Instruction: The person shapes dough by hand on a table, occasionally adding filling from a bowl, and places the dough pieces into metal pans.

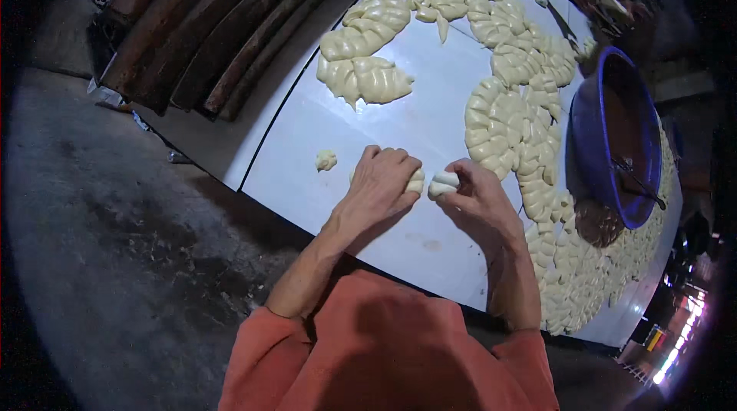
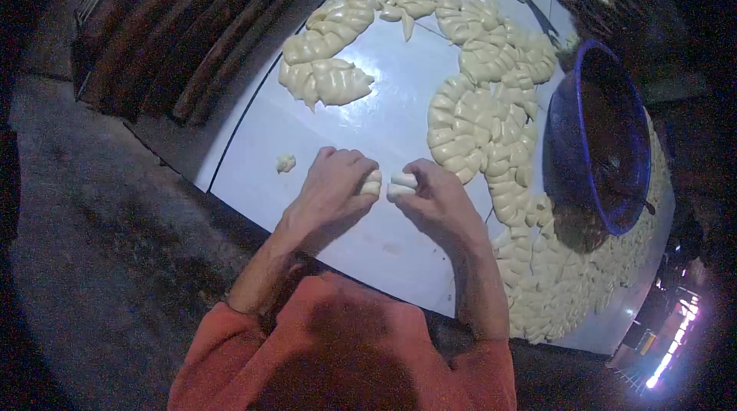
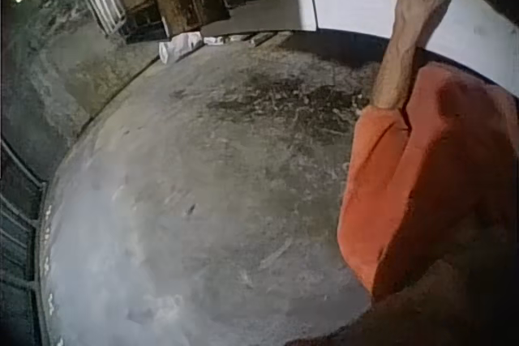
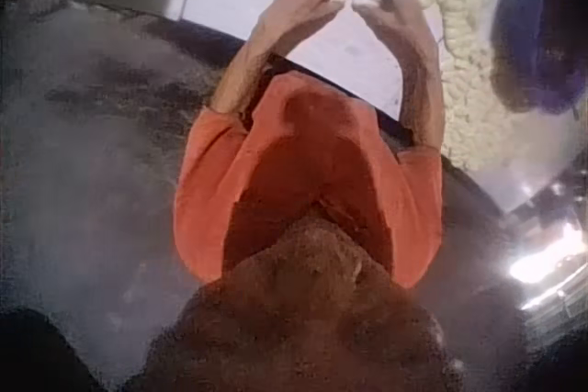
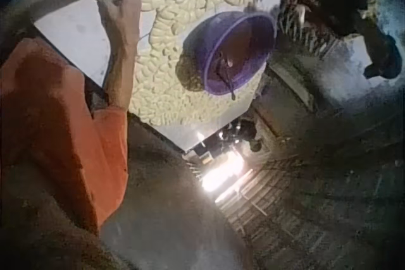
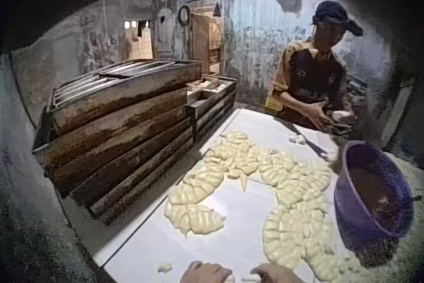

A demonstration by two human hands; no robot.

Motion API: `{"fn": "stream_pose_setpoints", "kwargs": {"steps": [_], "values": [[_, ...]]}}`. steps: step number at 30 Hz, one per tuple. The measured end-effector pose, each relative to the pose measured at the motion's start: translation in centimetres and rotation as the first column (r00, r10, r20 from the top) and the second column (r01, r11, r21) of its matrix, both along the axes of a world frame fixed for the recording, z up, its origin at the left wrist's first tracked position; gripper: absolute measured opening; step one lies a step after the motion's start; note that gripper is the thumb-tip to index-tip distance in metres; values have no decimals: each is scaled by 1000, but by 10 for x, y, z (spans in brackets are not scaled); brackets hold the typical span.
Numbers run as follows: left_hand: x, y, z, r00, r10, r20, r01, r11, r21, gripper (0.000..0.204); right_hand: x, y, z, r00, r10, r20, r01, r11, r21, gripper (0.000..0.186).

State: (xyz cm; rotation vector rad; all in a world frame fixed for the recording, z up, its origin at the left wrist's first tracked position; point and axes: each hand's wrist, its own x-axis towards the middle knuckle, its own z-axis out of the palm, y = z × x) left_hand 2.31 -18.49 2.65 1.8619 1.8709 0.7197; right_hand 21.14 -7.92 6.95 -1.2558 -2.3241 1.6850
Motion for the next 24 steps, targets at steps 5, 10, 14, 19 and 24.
{"fn": "stream_pose_setpoints", "kwargs": {"steps": [5,10,14,19,24], "values": [[2,-3,5,1000,-8,2,8,1000,6,57,1,-6,-31,987,81,-139,-45,968,245,46],[-26,-21,23,997,-54,-55,51,997,-66,106,10,5,-22,947,316,-47,-211,729,651,82],[-58,-46,29,992,28,-119,-36,997,-67,108,3,3,-30,940,336,-57,-190,656,730,96],[-60,-56,7,986,-27,-166,32,999,29,102,-28,1,-42,859,512,4,-303,502,810,90],[-56,-45,-4,978,-108,-178,120,991,60,87,-31,5,-59,828,556,73,-374,449,812,87]]}}
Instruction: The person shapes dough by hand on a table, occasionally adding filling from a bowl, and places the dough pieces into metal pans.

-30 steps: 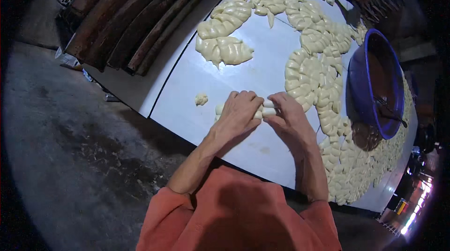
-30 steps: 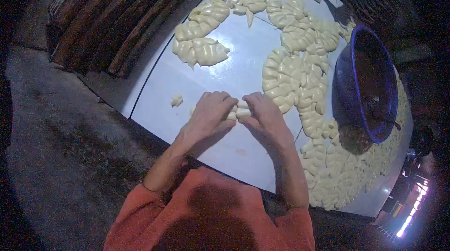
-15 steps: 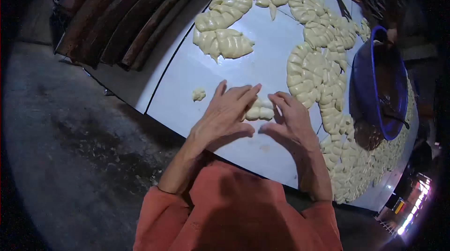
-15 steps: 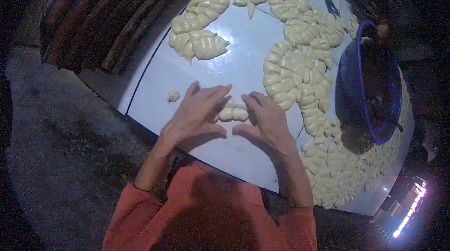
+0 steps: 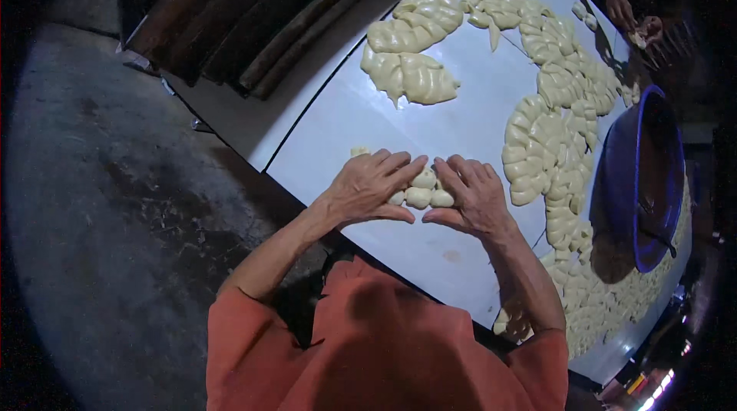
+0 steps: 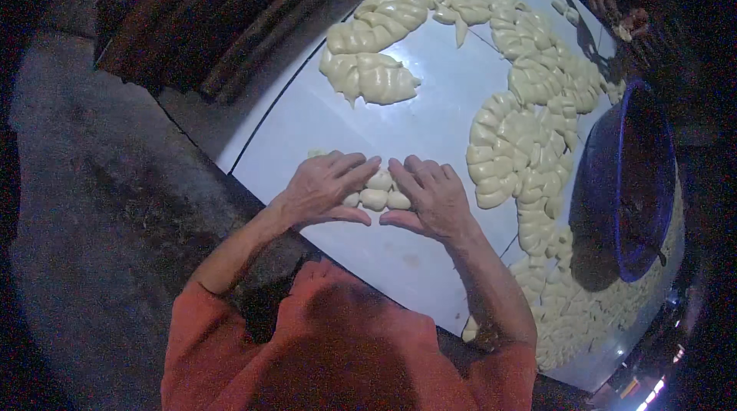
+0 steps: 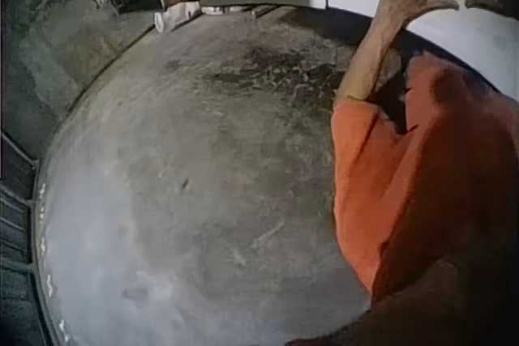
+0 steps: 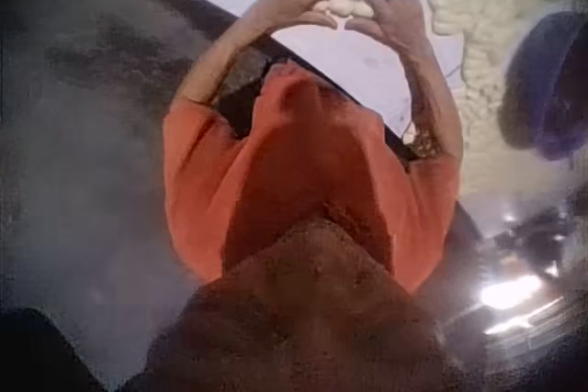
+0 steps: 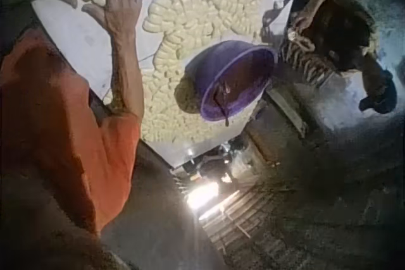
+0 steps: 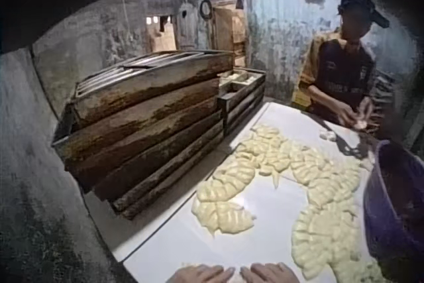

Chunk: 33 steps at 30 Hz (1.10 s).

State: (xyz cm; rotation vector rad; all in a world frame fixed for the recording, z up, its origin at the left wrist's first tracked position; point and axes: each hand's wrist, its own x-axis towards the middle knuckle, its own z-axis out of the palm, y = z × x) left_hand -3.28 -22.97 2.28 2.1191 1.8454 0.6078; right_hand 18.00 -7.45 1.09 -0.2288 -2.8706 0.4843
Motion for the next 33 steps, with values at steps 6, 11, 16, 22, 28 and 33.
{"fn": "stream_pose_setpoints", "kwargs": {"steps": [6,11,16,22,28,33], "values": [[0,11,-4,1000,2,24,2,991,-136,84,-3,-2,-4,995,12,-97,-10,1000,16,71],[-7,5,13,985,-48,167,56,998,-42,112,-3,-3,5,995,1,-104,-2,1000,-18,71],[-6,-4,29,997,-65,53,72,987,-141,108,-4,-5,7,991,3,-130,-8,999,-40,73],[8,12,7,993,2,119,14,991,-133,84,-6,-9,11,993,-54,-101,40,990,-138,57],[3,19,-6,931,103,350,6,955,-298,41,-30,-27,85,809,-216,546,564,549,-617,48],[-24,-6,41,854,27,520,204,901,-382,43,18,13,40,875,121,469,360,485,-797,48]]}}
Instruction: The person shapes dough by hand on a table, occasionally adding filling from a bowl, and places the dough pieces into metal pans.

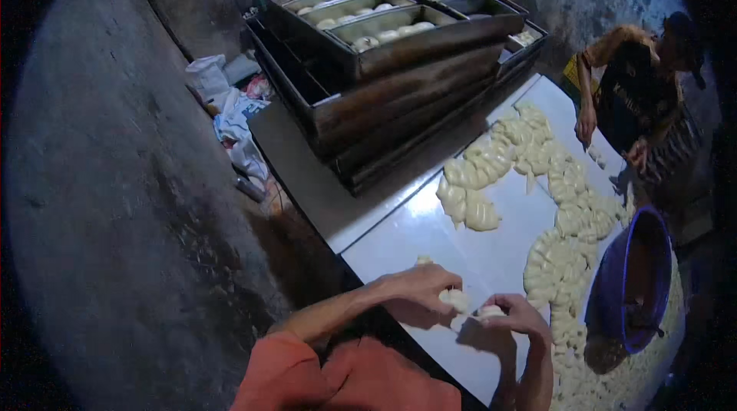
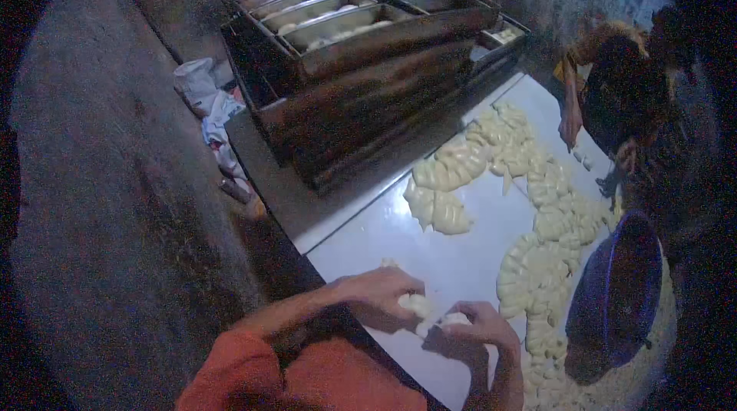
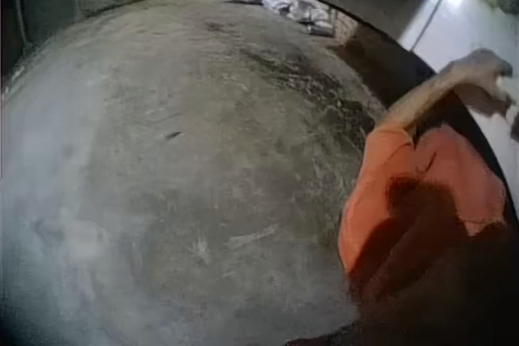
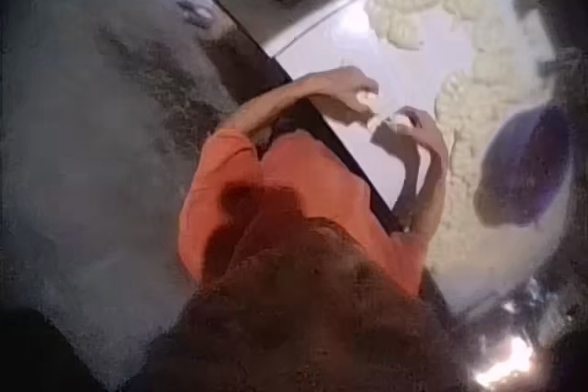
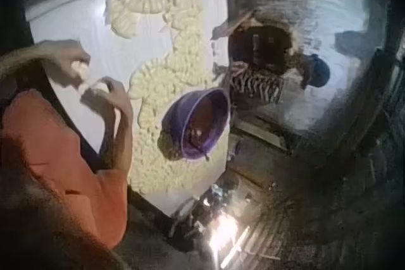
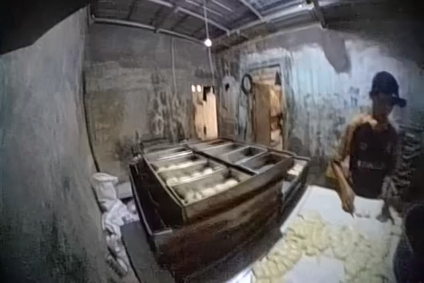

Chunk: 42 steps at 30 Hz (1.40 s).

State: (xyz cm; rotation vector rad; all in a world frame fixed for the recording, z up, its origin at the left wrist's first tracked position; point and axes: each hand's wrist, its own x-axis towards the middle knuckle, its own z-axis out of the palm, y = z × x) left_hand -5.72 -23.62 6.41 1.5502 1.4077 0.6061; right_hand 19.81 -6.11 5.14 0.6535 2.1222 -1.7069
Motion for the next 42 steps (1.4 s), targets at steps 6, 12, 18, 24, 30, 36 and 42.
{"fn": "stream_pose_setpoints", "kwargs": {"steps": [6,12,18,24,30,36,42], "values": [[-120,-71,102,999,-2,50,-7,985,175,39,-47,5,132,984,-108,-145,103,994,-40,36],[-284,-114,237,965,242,101,-261,853,451,46,-197,2,266,881,7,-473,170,928,330,41],[-472,-64,279,686,721,97,-610,497,617,59,-442,18,326,788,147,-597,165,885,436,50],[-568,31,269,490,864,-119,-504,392,769,62,-633,55,354,811,397,-431,72,662,746,50],[-579,85,214,330,715,-617,-422,696,581,57,-743,84,293,881,442,-166,-91,503,859,47],[-593,58,243,445,482,-754,-351,869,349,69,-772,79,259,882,470,-41,-231,505,832,43],[-625,58,255,672,314,-670,-218,949,226,40,-779,90,246,728,653,-210,-282,564,776,46]]}}
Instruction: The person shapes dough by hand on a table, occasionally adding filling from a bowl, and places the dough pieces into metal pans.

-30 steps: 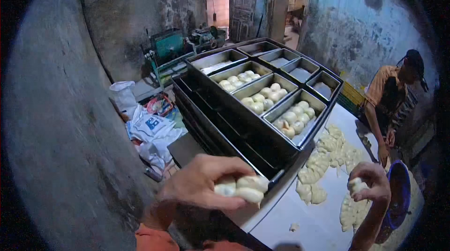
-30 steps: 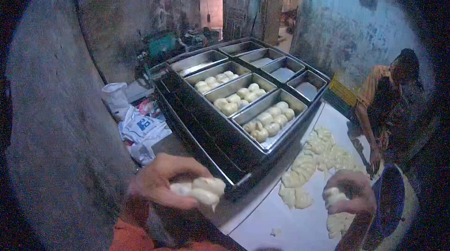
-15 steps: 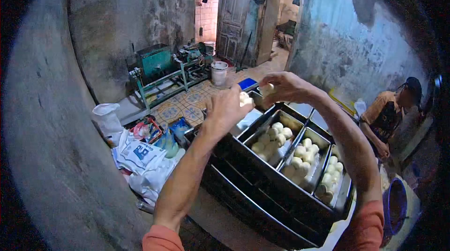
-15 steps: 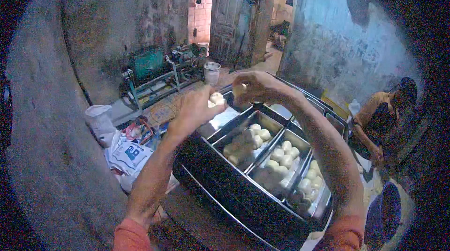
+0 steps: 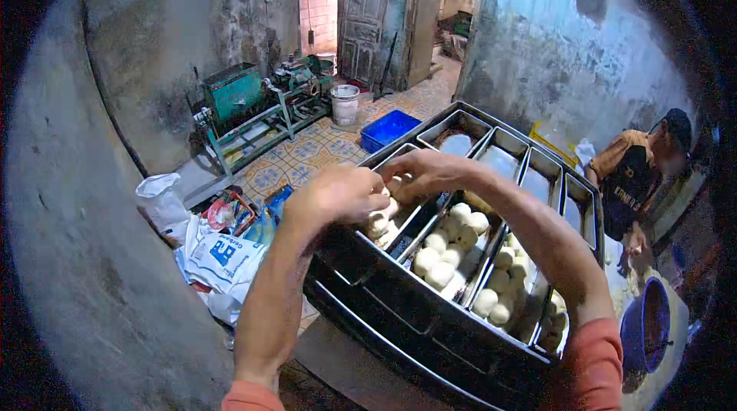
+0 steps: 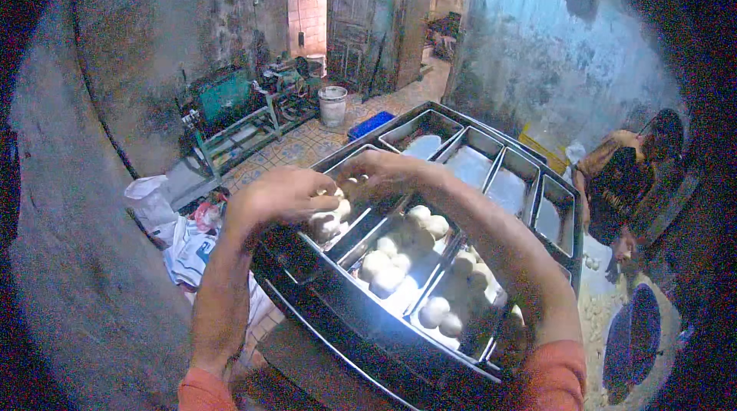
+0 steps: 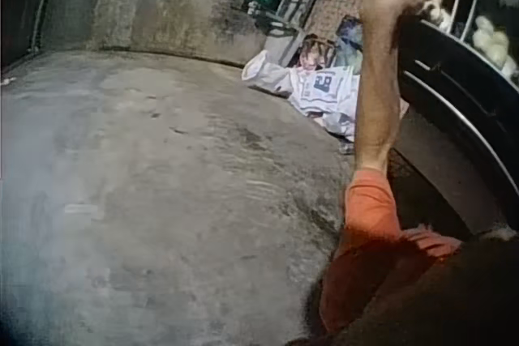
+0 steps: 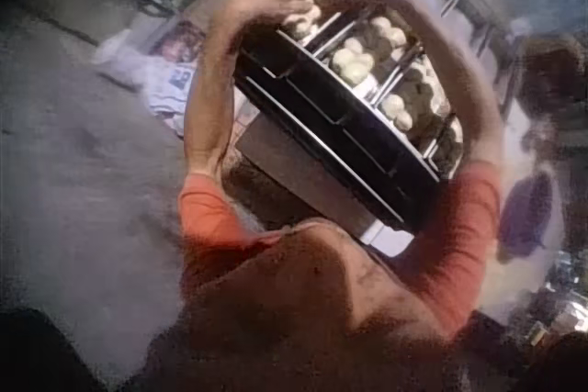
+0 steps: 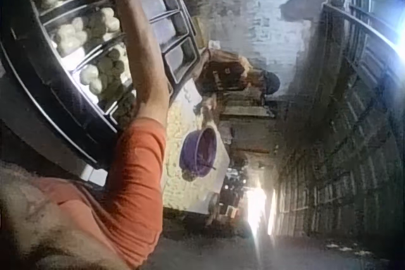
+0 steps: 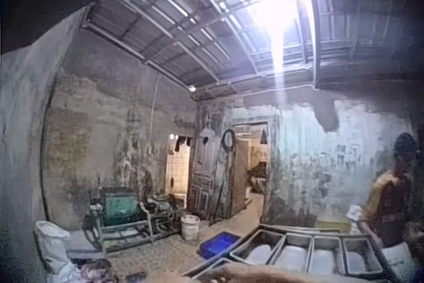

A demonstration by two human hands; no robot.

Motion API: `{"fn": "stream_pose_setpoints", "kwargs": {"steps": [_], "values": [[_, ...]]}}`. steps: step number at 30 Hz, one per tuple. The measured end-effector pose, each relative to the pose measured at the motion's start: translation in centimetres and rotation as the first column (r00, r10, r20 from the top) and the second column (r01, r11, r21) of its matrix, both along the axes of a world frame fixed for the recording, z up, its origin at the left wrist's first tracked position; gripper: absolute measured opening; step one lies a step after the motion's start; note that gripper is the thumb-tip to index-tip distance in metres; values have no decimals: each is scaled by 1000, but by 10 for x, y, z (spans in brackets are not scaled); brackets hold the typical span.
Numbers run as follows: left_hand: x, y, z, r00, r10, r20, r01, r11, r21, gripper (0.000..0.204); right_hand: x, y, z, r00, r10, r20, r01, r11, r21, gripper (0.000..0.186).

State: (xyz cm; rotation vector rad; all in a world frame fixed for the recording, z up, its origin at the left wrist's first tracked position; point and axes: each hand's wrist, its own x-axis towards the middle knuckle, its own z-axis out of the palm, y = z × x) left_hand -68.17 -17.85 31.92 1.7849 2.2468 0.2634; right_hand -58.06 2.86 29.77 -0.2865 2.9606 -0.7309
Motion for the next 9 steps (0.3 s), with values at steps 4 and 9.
{"fn": "stream_pose_setpoints", "kwargs": {"steps": [4,9], "values": [[-10,3,-10,992,-68,-108,77,993,85,35,16,-2,18,922,-176,344,272,928,-253,55],[5,-5,-14,944,84,-319,-7,972,236,49,11,14,0,999,-9,52,21,973,-230,58]]}}
